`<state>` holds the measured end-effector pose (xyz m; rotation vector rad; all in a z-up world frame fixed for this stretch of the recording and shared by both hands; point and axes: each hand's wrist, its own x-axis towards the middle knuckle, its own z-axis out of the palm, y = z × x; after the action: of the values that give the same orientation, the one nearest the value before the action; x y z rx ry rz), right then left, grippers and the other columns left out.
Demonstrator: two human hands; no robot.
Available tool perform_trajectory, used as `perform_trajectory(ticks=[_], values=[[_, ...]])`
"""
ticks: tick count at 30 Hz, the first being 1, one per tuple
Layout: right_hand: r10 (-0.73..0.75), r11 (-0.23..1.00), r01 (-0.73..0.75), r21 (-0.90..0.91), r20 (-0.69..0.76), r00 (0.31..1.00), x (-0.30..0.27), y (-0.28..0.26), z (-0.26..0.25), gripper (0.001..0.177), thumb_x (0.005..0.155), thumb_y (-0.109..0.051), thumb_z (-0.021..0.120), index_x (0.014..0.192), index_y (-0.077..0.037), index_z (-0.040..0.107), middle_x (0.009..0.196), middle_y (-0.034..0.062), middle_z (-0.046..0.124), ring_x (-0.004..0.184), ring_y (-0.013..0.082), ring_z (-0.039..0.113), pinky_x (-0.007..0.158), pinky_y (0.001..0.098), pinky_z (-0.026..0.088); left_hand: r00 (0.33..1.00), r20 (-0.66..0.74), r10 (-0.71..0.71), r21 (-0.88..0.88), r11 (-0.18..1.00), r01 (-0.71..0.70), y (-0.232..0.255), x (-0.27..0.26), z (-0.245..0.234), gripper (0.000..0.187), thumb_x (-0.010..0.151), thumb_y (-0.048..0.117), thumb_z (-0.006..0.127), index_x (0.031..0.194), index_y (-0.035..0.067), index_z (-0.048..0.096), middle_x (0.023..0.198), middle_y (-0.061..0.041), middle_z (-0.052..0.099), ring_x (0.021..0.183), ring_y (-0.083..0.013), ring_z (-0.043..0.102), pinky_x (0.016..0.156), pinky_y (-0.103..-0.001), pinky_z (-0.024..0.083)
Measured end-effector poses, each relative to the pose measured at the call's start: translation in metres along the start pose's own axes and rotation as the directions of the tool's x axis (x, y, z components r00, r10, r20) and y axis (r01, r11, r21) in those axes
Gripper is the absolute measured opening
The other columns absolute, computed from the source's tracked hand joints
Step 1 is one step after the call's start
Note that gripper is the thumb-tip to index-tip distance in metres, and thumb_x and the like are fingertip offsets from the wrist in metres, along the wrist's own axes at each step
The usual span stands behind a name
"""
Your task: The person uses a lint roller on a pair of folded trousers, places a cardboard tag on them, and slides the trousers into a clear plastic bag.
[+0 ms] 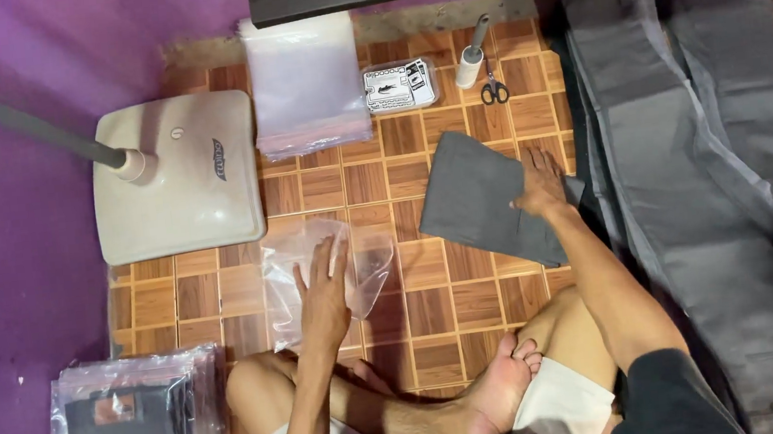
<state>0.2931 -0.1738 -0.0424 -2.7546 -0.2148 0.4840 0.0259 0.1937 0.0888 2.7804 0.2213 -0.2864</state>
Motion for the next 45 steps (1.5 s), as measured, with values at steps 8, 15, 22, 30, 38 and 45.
perform_trajectory(ticks=[8, 15, 22, 30, 38, 45], values=[[0.250, 0.968, -0.231, -0.099, 0.294, 0.923, 0.007, 0.002, 0.000, 0.110, 0.067, -0.032, 0.094, 0.157, -0.023, 0.032, 0.158, 0.0206, 0.040, 0.145, 0.0468, 0.032, 0.109, 0.0636, 0.024, 0.998, 0.053, -0.018, -0.559, 0.828, 0.045, 0.030, 0.023, 0.019, 0.071, 0.080, 0.003, 0.064, 0.148, 0.013, 0.044, 0.157, -0.018, 0.026, 0.149, -0.0371, 0.029, 0.120, -0.060, 0.026], [-0.065, 0.987, 0.084, -0.140, 0.135, 0.989, -0.036, 0.012, 0.035, 0.065, 0.088, -0.017, 0.070, 0.150, -0.016, 0.051, 0.143, 0.0169, 0.062, 0.126, 0.0405, 0.063, 0.103, 0.0606, 0.049, 0.981, -0.192, -0.009, -0.184, 0.983, -0.027, -0.033, 0.019, 0.119, 0.058, 0.078, -0.011, 0.060, 0.125, 0.021, 0.071, 0.146, -0.003, 0.055, 0.139, -0.0224, 0.049, 0.120, -0.063, 0.022], [-0.161, 0.820, 0.257, -0.511, 0.225, 0.961, -0.132, -0.052, 0.051, 0.150, 0.059, -0.080, 0.081, 0.165, -0.010, 0.001, 0.164, 0.0285, 0.023, 0.147, 0.0516, 0.020, 0.117, 0.0640, 0.013, 0.990, -0.129, -0.054, -0.381, 0.925, 0.001, -0.002, 0.004, 0.073, 0.076, 0.076, -0.021, 0.056, 0.141, 0.018, 0.060, 0.160, -0.010, 0.041, 0.148, -0.0268, 0.038, 0.119, -0.064, 0.025], [-0.230, 0.897, 0.314, -0.313, 0.275, 0.933, -0.071, -0.012, 0.040, 0.107, 0.084, -0.043, 0.078, 0.165, -0.019, 0.012, 0.153, 0.0230, 0.042, 0.141, 0.0456, 0.042, 0.111, 0.0631, 0.035, 0.989, -0.147, 0.007, -0.657, 0.747, -0.103, 0.007, -0.017, 0.041, 0.078, 0.075, 0.015, 0.087, 0.145, 0.012, 0.053, 0.156, -0.013, 0.047, 0.145, -0.0380, 0.040, 0.115, -0.076, 0.015], [-0.214, 0.977, 0.194, 0.092, 0.394, 0.894, -0.146, -0.093, -0.077, 0.076, 0.085, -0.027, 0.068, 0.156, -0.017, 0.042, 0.147, 0.0264, 0.053, 0.133, 0.0477, 0.052, 0.110, 0.0584, 0.045, 0.990, -0.142, 0.020, -0.664, 0.740, -0.110, -0.004, -0.025, 0.062, 0.094, 0.069, -0.022, 0.062, 0.153, 0.018, 0.046, 0.159, -0.007, 0.043, 0.148, -0.0365, 0.036, 0.110, -0.080, 0.017], [-0.280, 0.953, 0.283, 0.108, 0.672, 0.685, -0.220, -0.136, -0.143, 0.080, 0.074, -0.016, 0.072, 0.150, -0.007, 0.051, 0.152, 0.0276, 0.049, 0.141, 0.0455, 0.044, 0.119, 0.0534, 0.037, 0.951, -0.248, 0.185, -0.689, 0.657, -0.307, -0.003, -0.027, 0.052, 0.087, 0.069, -0.015, 0.070, 0.148, 0.015, 0.051, 0.150, -0.017, 0.053, 0.140, -0.0442, 0.045, 0.109, -0.077, 0.031]])
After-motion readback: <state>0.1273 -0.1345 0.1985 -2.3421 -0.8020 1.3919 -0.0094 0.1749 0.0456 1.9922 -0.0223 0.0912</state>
